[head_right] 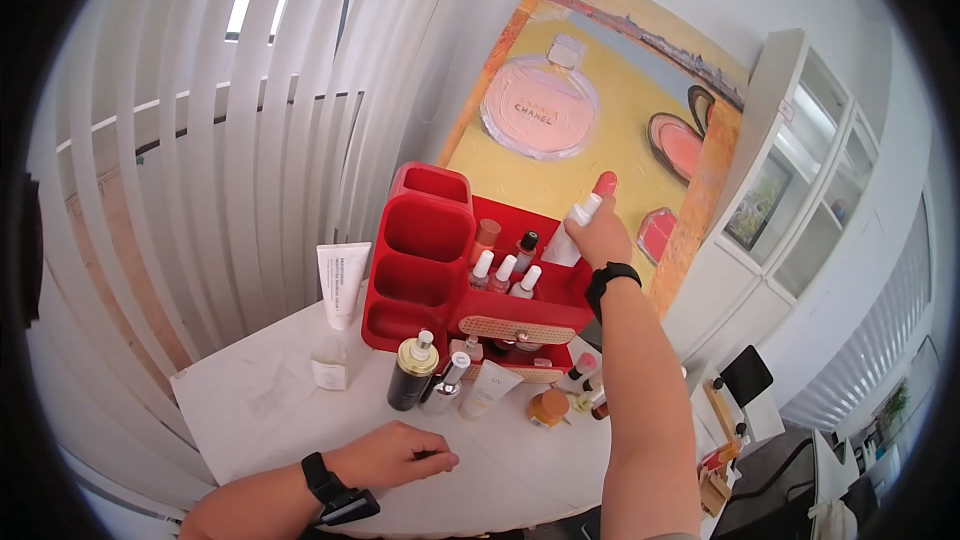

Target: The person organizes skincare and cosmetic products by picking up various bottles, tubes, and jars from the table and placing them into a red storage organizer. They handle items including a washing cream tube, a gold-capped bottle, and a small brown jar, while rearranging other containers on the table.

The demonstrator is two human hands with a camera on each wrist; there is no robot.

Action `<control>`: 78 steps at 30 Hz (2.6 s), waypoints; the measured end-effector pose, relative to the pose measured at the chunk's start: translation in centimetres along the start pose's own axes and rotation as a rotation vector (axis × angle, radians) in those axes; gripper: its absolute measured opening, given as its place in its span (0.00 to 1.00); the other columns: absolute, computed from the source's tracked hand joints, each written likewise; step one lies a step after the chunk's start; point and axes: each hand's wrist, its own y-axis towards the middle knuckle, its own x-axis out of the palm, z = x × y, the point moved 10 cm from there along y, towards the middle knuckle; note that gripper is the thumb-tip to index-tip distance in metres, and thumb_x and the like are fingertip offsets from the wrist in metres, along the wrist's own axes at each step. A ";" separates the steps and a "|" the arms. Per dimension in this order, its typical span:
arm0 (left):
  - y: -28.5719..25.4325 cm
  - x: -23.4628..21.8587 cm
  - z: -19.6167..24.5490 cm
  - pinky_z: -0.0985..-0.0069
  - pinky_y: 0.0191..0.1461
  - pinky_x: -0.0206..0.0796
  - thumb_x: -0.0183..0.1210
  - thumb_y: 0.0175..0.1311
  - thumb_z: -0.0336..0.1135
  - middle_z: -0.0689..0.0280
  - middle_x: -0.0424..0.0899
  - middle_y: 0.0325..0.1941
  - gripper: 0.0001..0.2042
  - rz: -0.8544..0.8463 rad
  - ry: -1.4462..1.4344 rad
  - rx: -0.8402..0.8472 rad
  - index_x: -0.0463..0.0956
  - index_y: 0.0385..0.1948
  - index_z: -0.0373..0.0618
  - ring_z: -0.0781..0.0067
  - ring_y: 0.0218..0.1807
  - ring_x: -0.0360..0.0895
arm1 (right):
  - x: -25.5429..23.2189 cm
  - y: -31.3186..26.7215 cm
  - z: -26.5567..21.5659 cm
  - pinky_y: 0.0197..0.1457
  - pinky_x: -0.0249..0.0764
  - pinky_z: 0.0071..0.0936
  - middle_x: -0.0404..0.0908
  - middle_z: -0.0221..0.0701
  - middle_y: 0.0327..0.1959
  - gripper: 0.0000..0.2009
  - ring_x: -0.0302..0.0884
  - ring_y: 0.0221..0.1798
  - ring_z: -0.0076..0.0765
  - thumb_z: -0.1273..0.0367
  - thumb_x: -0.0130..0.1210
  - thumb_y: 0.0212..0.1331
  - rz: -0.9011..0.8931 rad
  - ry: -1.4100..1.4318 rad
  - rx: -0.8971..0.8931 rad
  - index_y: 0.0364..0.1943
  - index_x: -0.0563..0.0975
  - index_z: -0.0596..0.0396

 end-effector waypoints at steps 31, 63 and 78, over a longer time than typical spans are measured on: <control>0.0 -0.5 -0.3 0.76 0.34 0.68 0.56 0.76 0.45 0.66 0.80 0.24 0.15 0.020 -0.033 -0.043 0.83 0.41 0.41 0.79 0.27 0.74 | 3.5 0.9 4.6 0.56 0.80 0.43 0.84 0.57 0.48 0.34 0.85 0.52 0.58 0.54 0.71 0.47 -0.147 0.177 0.145 0.51 0.75 0.70; -0.1 -0.1 -0.7 0.80 0.36 0.68 0.60 0.73 0.36 0.68 0.83 0.29 0.09 0.037 -0.117 -0.074 0.84 0.42 0.39 0.84 0.31 0.76 | 0.8 -26.2 0.4 0.38 0.80 0.47 0.81 0.39 0.43 0.22 0.85 0.39 0.52 0.51 0.60 0.63 -0.589 -0.083 -0.327 0.47 0.75 0.56; 0.0 -0.4 -0.4 0.76 0.42 0.73 0.60 0.73 0.41 0.63 0.84 0.32 0.12 0.071 -0.117 -0.030 0.81 0.43 0.40 0.74 0.34 0.80 | -1.1 -30.6 -5.2 0.44 0.80 0.39 0.78 0.34 0.48 0.22 0.83 0.43 0.47 0.55 0.64 0.61 -0.800 0.320 -0.529 0.55 0.76 0.50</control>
